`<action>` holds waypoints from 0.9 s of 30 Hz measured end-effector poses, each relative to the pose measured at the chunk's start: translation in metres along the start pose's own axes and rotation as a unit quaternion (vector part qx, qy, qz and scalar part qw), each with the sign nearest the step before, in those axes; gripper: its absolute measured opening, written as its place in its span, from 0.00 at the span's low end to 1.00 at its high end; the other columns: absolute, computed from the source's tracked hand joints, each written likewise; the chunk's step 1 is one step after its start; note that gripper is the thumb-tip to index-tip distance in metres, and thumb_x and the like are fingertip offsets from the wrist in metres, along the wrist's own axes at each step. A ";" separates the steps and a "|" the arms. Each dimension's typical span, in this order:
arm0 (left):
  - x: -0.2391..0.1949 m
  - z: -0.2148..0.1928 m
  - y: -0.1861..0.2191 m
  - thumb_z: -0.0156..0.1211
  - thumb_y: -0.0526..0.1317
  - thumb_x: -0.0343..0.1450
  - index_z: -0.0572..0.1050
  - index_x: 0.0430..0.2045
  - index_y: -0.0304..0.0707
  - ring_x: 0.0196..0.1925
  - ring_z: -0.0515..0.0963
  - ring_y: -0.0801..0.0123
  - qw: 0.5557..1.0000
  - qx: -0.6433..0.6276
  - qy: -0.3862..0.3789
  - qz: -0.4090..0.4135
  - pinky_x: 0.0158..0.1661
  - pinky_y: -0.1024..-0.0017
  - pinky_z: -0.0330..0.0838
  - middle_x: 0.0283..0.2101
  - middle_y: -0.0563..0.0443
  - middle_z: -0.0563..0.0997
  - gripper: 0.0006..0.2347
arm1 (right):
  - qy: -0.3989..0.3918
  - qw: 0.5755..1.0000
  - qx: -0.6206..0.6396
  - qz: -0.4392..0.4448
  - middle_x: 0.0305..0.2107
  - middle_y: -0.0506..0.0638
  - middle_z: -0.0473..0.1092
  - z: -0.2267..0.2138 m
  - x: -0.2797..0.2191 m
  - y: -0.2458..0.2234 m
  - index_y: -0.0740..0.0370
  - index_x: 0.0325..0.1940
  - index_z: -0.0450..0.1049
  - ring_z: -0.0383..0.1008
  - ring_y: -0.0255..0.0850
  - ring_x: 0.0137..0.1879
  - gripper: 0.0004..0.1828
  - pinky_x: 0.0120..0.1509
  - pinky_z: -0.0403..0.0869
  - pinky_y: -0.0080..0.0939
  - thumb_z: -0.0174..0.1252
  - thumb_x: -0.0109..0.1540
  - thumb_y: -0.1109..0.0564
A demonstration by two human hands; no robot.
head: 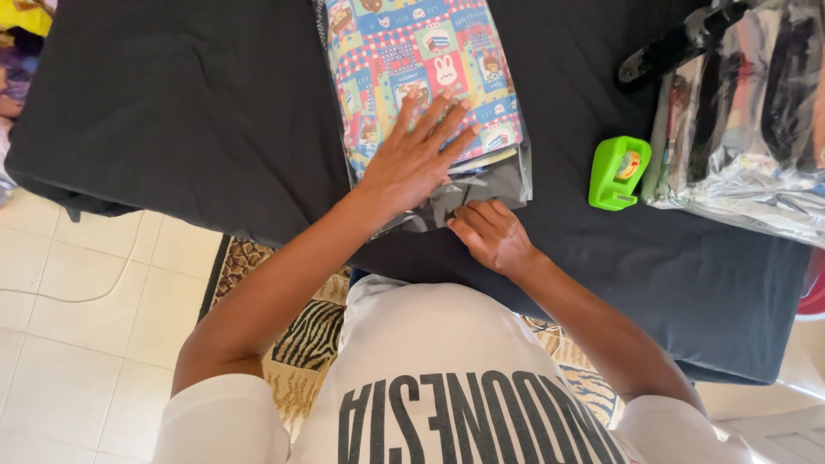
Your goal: The person seals a plastic bag containing a fabric item by applying pieces of tape to the opening by hand.
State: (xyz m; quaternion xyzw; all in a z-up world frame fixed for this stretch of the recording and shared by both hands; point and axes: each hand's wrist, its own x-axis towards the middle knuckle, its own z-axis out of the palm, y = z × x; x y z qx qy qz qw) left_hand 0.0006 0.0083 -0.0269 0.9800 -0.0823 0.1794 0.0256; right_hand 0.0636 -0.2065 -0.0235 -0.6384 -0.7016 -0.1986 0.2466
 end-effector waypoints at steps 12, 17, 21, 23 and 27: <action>-0.007 0.020 0.008 0.64 0.33 0.72 0.67 0.67 0.44 0.74 0.59 0.36 0.991 0.012 0.134 -0.009 0.66 0.31 0.50 0.72 0.31 0.60 0.26 | 0.156 0.985 0.060 -0.051 0.37 0.65 0.75 0.021 0.004 0.015 0.70 0.43 0.72 0.76 0.60 0.34 0.03 0.35 0.72 0.54 0.54 0.66 0.68; -0.016 -0.022 0.014 0.73 0.32 0.65 0.67 0.68 0.46 0.74 0.57 0.35 0.998 -0.021 0.059 -0.026 0.68 0.31 0.44 0.74 0.32 0.56 0.33 | 0.158 0.984 0.071 -0.046 0.37 0.64 0.75 0.021 0.003 0.015 0.70 0.44 0.71 0.75 0.61 0.34 0.05 0.35 0.71 0.54 0.54 0.65 0.71; -0.017 -0.049 0.017 0.75 0.33 0.63 0.68 0.66 0.33 0.77 0.51 0.33 0.992 -0.087 -0.024 -0.083 0.68 0.28 0.35 0.75 0.31 0.52 0.33 | 0.158 0.983 0.082 -0.045 0.38 0.65 0.75 0.026 -0.001 0.017 0.69 0.45 0.69 0.75 0.62 0.35 0.06 0.37 0.71 0.55 0.54 0.65 0.71; -0.011 -0.038 0.014 0.76 0.33 0.63 0.68 0.66 0.32 0.77 0.50 0.33 0.993 -0.069 -0.011 -0.098 0.68 0.28 0.35 0.75 0.30 0.52 0.34 | 0.157 0.983 0.091 -0.042 0.37 0.64 0.75 0.028 -0.003 0.017 0.70 0.45 0.69 0.75 0.63 0.35 0.06 0.37 0.71 0.56 0.53 0.64 0.72; -0.013 -0.013 0.013 0.77 0.36 0.64 0.64 0.68 0.34 0.77 0.50 0.33 0.993 -0.051 0.005 -0.110 0.69 0.29 0.32 0.76 0.30 0.50 0.36 | 0.167 0.980 0.100 -0.029 0.36 0.63 0.75 0.018 0.011 0.017 0.70 0.43 0.69 0.74 0.61 0.34 0.06 0.36 0.71 0.53 0.54 0.64 0.74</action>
